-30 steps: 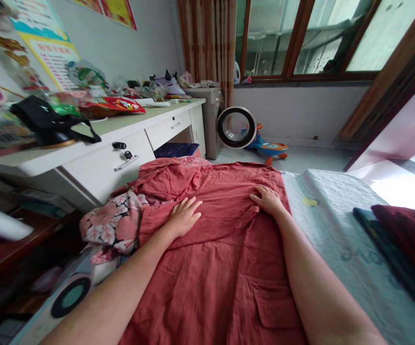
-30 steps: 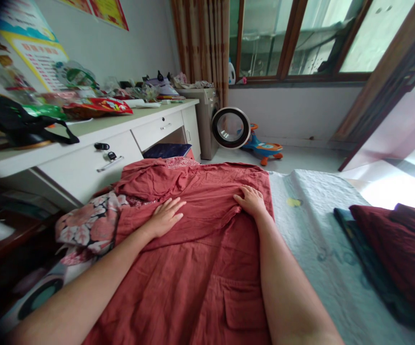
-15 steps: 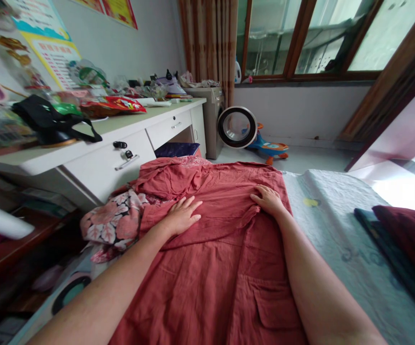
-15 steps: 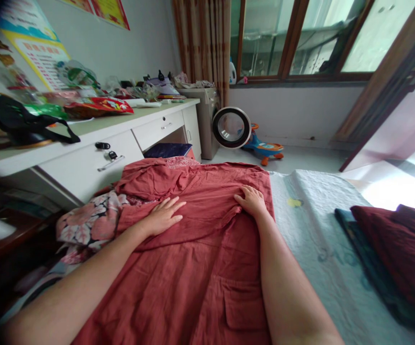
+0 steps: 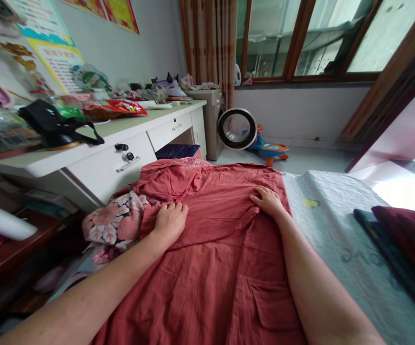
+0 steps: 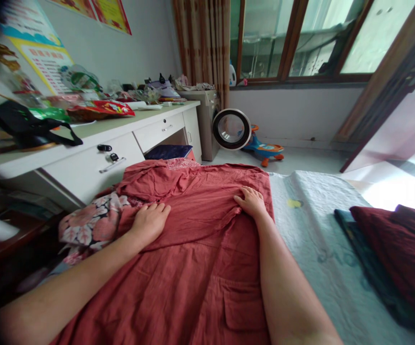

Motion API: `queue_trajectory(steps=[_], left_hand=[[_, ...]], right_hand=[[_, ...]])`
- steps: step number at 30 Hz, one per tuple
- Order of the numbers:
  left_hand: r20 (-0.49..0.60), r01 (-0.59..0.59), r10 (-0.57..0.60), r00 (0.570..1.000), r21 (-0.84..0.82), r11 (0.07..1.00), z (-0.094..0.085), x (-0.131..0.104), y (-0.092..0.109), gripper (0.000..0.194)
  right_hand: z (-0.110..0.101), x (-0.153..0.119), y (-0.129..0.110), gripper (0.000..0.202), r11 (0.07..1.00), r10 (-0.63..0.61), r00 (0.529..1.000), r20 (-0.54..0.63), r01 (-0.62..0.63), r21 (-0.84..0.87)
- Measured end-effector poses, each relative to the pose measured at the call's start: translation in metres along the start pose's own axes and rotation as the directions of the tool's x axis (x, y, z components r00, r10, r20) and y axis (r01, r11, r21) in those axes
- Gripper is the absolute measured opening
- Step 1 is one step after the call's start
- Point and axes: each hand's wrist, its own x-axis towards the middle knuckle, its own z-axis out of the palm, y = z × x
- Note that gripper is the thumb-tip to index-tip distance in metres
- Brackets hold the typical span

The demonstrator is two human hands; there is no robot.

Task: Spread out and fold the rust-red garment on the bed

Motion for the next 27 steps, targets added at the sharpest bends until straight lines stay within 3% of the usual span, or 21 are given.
queue_trajectory(steps=[2, 7, 10, 13, 16, 20, 27], left_hand=[[0.029, 0.027, -0.026, 0.999, -0.045, 0.999, -0.012, 0.011, 0.017, 0.04], [-0.033, -0.17, 0.168, 0.985, -0.264, 0.949, -0.032, 0.058, 0.089, 0.037], [-0.055, -0.171, 0.162, 0.985, -0.384, 0.907, -0.03, 0.091, 0.135, 0.036], [-0.131, -0.202, 0.158, 0.979, -0.477, 0.855, -0.015, 0.114, 0.164, 0.039], [-0.123, -0.23, 0.194, 0.973, -0.482, 0.845, 0.006, 0.121, 0.171, 0.043], [-0.046, -0.193, 0.193, 0.98, -0.454, 0.87, 0.024, 0.118, 0.163, 0.05], [0.191, 0.017, 0.075, 0.979, -0.439, 0.898, 0.018, 0.116, 0.144, 0.095]], right_hand=[[0.0, 0.0, -0.001, 0.051, 1.0, 0.001, 1.0, -0.002, -0.001, -0.001], [-0.001, -0.001, -0.002, 0.05, 1.0, 0.001, 1.0, 0.002, -0.001, 0.007], [-0.002, 0.0, -0.001, 0.048, 1.0, -0.002, 1.0, 0.007, 0.002, 0.008], [-0.001, 0.001, 0.001, 0.044, 1.0, -0.017, 1.0, 0.023, 0.017, 0.004], [0.002, 0.001, 0.004, 0.044, 1.0, -0.012, 1.0, 0.021, 0.012, -0.012], [0.003, 0.0, 0.004, 0.046, 1.0, -0.021, 1.0, 0.016, 0.021, -0.023], [0.0, -0.001, 0.0, 0.048, 1.0, -0.021, 1.0, 0.024, 0.021, -0.021]])
